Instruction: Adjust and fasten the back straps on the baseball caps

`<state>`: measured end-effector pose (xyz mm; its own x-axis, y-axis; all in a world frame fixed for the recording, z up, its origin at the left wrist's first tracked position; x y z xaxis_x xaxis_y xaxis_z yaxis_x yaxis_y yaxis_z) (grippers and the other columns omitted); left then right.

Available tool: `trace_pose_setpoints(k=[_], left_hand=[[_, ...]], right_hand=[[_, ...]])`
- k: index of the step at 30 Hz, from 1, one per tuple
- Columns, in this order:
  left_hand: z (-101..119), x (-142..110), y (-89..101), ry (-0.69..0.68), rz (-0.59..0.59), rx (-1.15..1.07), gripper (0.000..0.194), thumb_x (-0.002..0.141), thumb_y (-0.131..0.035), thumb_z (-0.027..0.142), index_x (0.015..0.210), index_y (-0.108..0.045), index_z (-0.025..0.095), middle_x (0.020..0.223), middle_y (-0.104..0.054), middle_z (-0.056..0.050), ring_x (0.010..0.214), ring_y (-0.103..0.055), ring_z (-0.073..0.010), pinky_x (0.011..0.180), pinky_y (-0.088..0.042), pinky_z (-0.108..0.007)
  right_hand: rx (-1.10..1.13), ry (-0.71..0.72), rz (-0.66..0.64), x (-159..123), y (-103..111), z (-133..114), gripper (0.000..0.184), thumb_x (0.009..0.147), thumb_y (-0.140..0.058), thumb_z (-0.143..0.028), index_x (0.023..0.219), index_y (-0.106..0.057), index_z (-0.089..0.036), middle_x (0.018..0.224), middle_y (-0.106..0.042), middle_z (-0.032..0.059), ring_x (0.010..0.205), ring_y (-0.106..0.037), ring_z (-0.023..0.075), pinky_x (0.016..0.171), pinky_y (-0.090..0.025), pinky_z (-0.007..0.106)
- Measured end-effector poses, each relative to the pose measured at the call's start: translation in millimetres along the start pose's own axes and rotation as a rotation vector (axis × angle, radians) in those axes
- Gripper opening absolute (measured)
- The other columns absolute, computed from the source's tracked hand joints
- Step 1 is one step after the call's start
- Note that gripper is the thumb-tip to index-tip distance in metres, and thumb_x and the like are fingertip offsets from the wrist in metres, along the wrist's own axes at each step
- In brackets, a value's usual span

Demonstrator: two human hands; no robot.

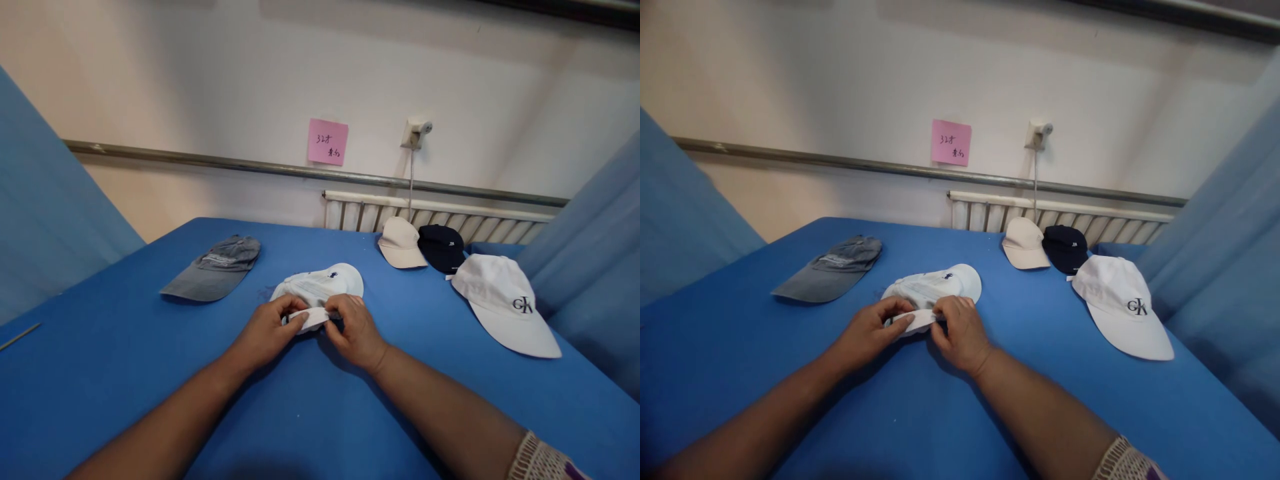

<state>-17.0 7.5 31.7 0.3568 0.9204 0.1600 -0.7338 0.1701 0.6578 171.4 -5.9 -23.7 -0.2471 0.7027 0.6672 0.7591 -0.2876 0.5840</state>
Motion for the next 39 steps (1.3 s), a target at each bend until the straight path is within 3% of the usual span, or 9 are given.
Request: trace_pose_setpoints(k=[5, 10, 16, 23, 27, 30, 33, 36, 39], left_hand=[[5.9, -1.9, -0.9, -0.013, -0.076, -0.029, 0.029, 0.082, -0.053, 0.041, 0.083, -0.069, 0.018, 0.082, -0.07, -0.002, 0.073, -0.059, -0.019, 0.065, -0.044, -0.028], [5.4, -2.2, -1.0, -0.002, -0.106, -0.038, 0.034, 0.083, -0.052, 0.045, 0.088, -0.071, 0.018, 0.084, -0.071, -0.003, 0.079, -0.061, -0.0216, 0.069, -0.046, -0.03], [1.0, -2.7, -3.6, 0.008, -0.075, 0.003, 0.036, 0.084, -0.052, 0.05, 0.082, -0.072, 0.019, 0.075, -0.069, 0.001, 0.068, -0.058, -0.018, 0.061, -0.041, -0.026], [3.1, -3.4, -3.1, 0.048, -0.06, 0.087, 0.034, 0.083, -0.054, 0.046, 0.075, -0.069, 0.018, 0.068, -0.066, 0.001, 0.063, -0.055, -0.0175, 0.057, -0.037, -0.026], [6.0, -6.8, -3.9, 0.055, 0.022, 0.159, 0.034, 0.084, -0.052, 0.046, 0.071, -0.066, 0.018, 0.067, -0.065, 0.001, 0.062, -0.057, -0.0177, 0.058, -0.038, -0.027], [5.3, -7.5, -0.4, 0.049, 0.142, 0.199, 0.034, 0.085, -0.051, 0.047, 0.072, -0.065, 0.018, 0.067, -0.066, 0.001, 0.061, -0.057, -0.0172, 0.059, -0.039, -0.027], [2.5, -6.6, 3.9, -0.005, 0.17, 0.193, 0.034, 0.086, -0.051, 0.047, 0.075, -0.067, 0.019, 0.068, -0.067, 0.001, 0.061, -0.057, -0.0162, 0.059, -0.04, -0.027], [0.8, -7.3, 3.1, -0.134, 0.093, 0.221, 0.026, 0.088, -0.053, 0.041, 0.084, -0.069, 0.02, 0.077, -0.07, 0.001, 0.068, -0.06, -0.0165, 0.064, -0.042, -0.026], [1.0, -10.0, -2.3, -0.293, 0.028, 0.29, 0.02, 0.091, -0.052, 0.034, 0.091, -0.067, 0.022, 0.087, -0.07, -0.002, 0.081, -0.062, -0.0182, 0.072, -0.044, -0.028]], right_hand=[[-0.023, -0.027, 0.047, -0.1, -1.8, 2.0, 0.018, 0.077, -0.054, -0.012, 0.092, -0.053, -0.02, 0.087, -0.064, 0.0048, 0.082, -0.058, 0.0216, 0.08, -0.043, 0.038], [0.026, 0.026, 0.074, -0.3, -0.7, 0.8, 0.016, 0.082, -0.053, -0.013, 0.096, -0.052, -0.021, 0.1, -0.064, 0.0076, 0.093, -0.06, 0.0216, 0.084, -0.045, 0.038], [0.046, 0.085, 0.096, -0.5, 0.7, -1.3, 0.009, 0.087, -0.054, -0.015, 0.094, -0.055, -0.021, 0.109, -0.062, 0.0103, 0.102, -0.059, 0.0215, 0.088, -0.047, 0.038], [-0.197, 0.209, 0.165, 1.2, 0.9, -5.8, 0.011, 0.088, -0.05, -0.011, 0.089, -0.055, -0.021, 0.102, -0.065, 0.0096, 0.093, -0.059, 0.0222, 0.084, -0.046, 0.041], [-0.295, 0.284, 0.154, 1.0, 1.9, -10.4, 0.013, 0.088, -0.048, -0.01, 0.086, -0.056, -0.02, 0.094, -0.066, 0.0078, 0.085, -0.058, 0.0208, 0.081, -0.043, 0.04], [-0.284, 0.304, 0.135, -1.1, 4.0, -12.8, 0.016, 0.087, -0.047, -0.007, 0.084, -0.056, -0.02, 0.1, -0.066, 0.0079, 0.092, -0.059, 0.021, 0.085, -0.041, 0.041], [-0.189, 0.239, 0.145, -2.9, 6.9, -12.0, 0.017, 0.086, -0.047, -0.008, 0.094, -0.056, -0.019, 0.108, -0.064, 0.0097, 0.1, -0.059, 0.0226, 0.087, -0.042, 0.041], [-0.133, 0.171, 0.152, -3.6, 9.3, -10.2, 0.027, 0.09, -0.051, -0.019, 0.116, -0.051, -0.016, 0.117, -0.061, 0.0133, 0.108, -0.056, 0.0248, 0.088, -0.042, 0.041], [-0.179, 0.178, 0.041, -3.5, 8.4, -9.4, 0.023, 0.093, -0.054, -0.028, 0.113, -0.055, -0.018, 0.104, -0.066, 0.0101, 0.095, -0.059, 0.0235, 0.08, -0.041, 0.037]])
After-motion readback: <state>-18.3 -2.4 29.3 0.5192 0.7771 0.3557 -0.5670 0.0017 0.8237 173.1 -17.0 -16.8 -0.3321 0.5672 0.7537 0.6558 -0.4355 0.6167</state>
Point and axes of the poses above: each hand's wrist, its own x-axis towards the middle knuckle, its own y-axis out of the back of the hand, z = x × y, the point moved 1 cm from there along x, towards the middle knuckle
